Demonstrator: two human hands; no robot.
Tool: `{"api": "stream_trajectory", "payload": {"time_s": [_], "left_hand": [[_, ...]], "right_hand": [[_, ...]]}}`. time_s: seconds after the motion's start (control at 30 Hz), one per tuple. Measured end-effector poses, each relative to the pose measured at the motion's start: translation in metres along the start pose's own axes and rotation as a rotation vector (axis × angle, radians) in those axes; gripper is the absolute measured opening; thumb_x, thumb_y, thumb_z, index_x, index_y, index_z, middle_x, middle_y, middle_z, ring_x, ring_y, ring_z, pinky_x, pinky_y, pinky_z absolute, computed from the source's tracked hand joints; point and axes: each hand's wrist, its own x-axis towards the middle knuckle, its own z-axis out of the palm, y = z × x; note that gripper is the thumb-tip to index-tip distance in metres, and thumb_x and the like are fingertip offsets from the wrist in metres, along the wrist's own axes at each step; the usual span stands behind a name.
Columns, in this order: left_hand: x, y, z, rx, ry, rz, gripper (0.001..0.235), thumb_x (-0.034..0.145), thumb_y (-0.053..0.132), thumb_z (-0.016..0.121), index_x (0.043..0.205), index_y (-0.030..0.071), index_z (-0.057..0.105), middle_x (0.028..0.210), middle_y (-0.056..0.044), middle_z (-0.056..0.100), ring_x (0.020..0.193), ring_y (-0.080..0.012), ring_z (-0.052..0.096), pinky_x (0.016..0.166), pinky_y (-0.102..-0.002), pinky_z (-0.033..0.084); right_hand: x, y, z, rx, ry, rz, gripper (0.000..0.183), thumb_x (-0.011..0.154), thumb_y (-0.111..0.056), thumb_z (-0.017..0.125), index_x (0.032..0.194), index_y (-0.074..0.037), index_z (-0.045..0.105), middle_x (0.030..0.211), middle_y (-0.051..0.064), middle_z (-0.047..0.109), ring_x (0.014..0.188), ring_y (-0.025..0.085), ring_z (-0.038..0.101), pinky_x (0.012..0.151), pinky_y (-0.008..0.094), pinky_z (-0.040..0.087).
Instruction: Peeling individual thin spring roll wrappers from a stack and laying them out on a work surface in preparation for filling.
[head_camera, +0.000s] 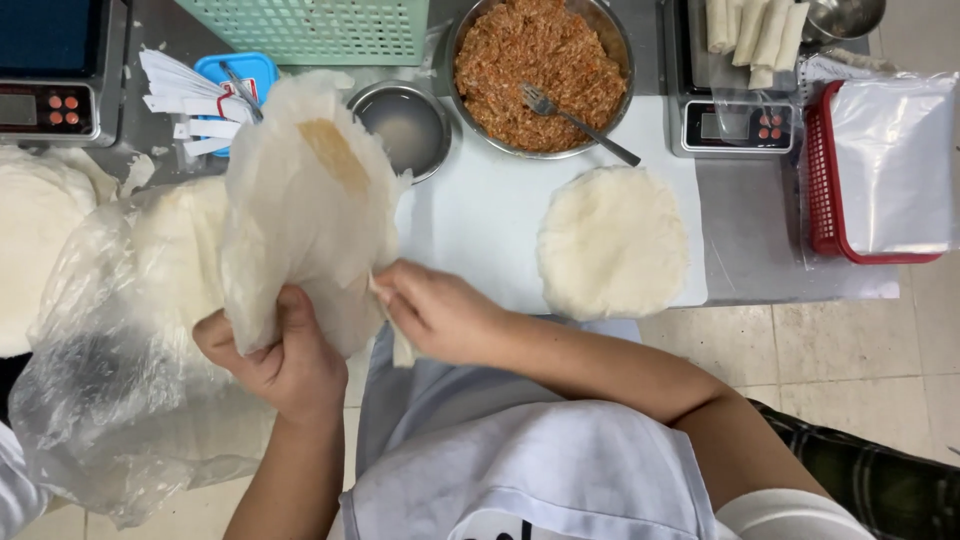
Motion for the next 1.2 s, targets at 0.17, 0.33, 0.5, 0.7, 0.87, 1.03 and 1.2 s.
{"api": "stream_trajectory", "payload": {"time_s": [0.17, 0.33, 0.5, 0.7, 0.87, 1.03, 1.2], "left_hand": [[-0.011, -0.018, -0.007, -0.031, 0.053, 0.000, 0.038, 0.098, -0.005, 0.072, 0.105, 0.011, 0.037, 0.096, -0.004, 0.054, 0.102, -0.0155, 0.057, 0.096, -0.034, 0.037], [0.013, 0.008, -0.016, 0.058, 0.074, -0.074, 0.038, 0.104, 0.000, 0.071, 0.121, 0.010, 0.038, 0.110, -0.005, 0.047, 0.103, -0.0140, 0.041, 0.103, -0.037, 0.036], [0.057, -0.009, -0.045, -0.050, 0.138, -0.293, 0.045, 0.108, -0.003, 0.069, 0.140, 0.012, 0.042, 0.135, -0.013, 0.056, 0.125, -0.0246, 0.055, 0.114, -0.043, 0.043], [0.070, -0.045, -0.053, 0.744, -0.051, 0.127, 0.050, 0.096, 0.003, 0.068, 0.131, -0.011, 0.035, 0.131, -0.030, 0.036, 0.125, -0.0490, 0.039, 0.111, -0.056, 0.030], [0.025, 0.029, 0.045, 0.168, -0.599, 0.032, 0.075, 0.077, 0.024, 0.088, 0.132, -0.010, 0.050, 0.124, -0.032, 0.052, 0.125, -0.0543, 0.049, 0.111, -0.061, 0.033], [0.005, 0.015, 0.084, 0.073, -0.823, -0.344, 0.014, 0.092, 0.028, 0.076, 0.098, 0.016, 0.074, 0.082, -0.002, 0.073, 0.088, -0.0211, 0.074, 0.084, -0.035, 0.056], [0.039, 0.037, 0.105, 0.045, -0.840, -0.487, 0.015, 0.101, 0.027, 0.065, 0.096, 0.017, 0.074, 0.069, 0.001, 0.067, 0.070, -0.0109, 0.064, 0.071, -0.028, 0.055]], "right_hand": [[-0.013, -0.016, -0.006, 0.079, -0.122, -0.256, 0.013, 0.103, -0.013, 0.051, 0.113, -0.010, 0.057, 0.061, 0.010, 0.061, 0.055, 0.034, 0.066, 0.046, 0.043, 0.054], [-0.016, 0.014, -0.007, 0.631, -0.170, -0.226, 0.022, 0.102, -0.011, 0.061, 0.123, -0.010, 0.069, 0.097, 0.005, 0.075, 0.092, 0.014, 0.071, 0.079, 0.034, 0.060], [-0.006, 0.049, -0.067, 1.345, 0.305, 0.265, 0.030, 0.097, -0.030, 0.060, 0.112, -0.004, 0.064, 0.088, 0.008, 0.068, 0.080, 0.019, 0.069, 0.076, 0.033, 0.058], [-0.012, 0.050, -0.087, 1.737, 0.259, 0.504, 0.042, 0.091, -0.052, 0.066, 0.099, -0.011, 0.067, 0.084, 0.008, 0.069, 0.080, 0.025, 0.070, 0.078, 0.037, 0.055], [-0.007, 0.037, -0.080, 1.630, 0.258, 0.425, 0.027, 0.103, -0.032, 0.055, 0.112, -0.008, 0.062, 0.083, 0.000, 0.057, 0.078, 0.015, 0.063, 0.076, 0.030, 0.056], [-0.019, 0.049, -0.087, 1.437, 0.425, 0.464, 0.026, 0.101, -0.035, 0.059, 0.117, -0.014, 0.058, 0.088, 0.000, 0.057, 0.083, 0.014, 0.062, 0.078, 0.028, 0.055], [-0.052, 0.092, -0.096, 0.946, 0.545, 0.329, 0.029, 0.100, -0.019, 0.066, 0.124, -0.011, 0.051, 0.097, 0.006, 0.056, 0.088, 0.018, 0.064, 0.082, 0.032, 0.057]]}}
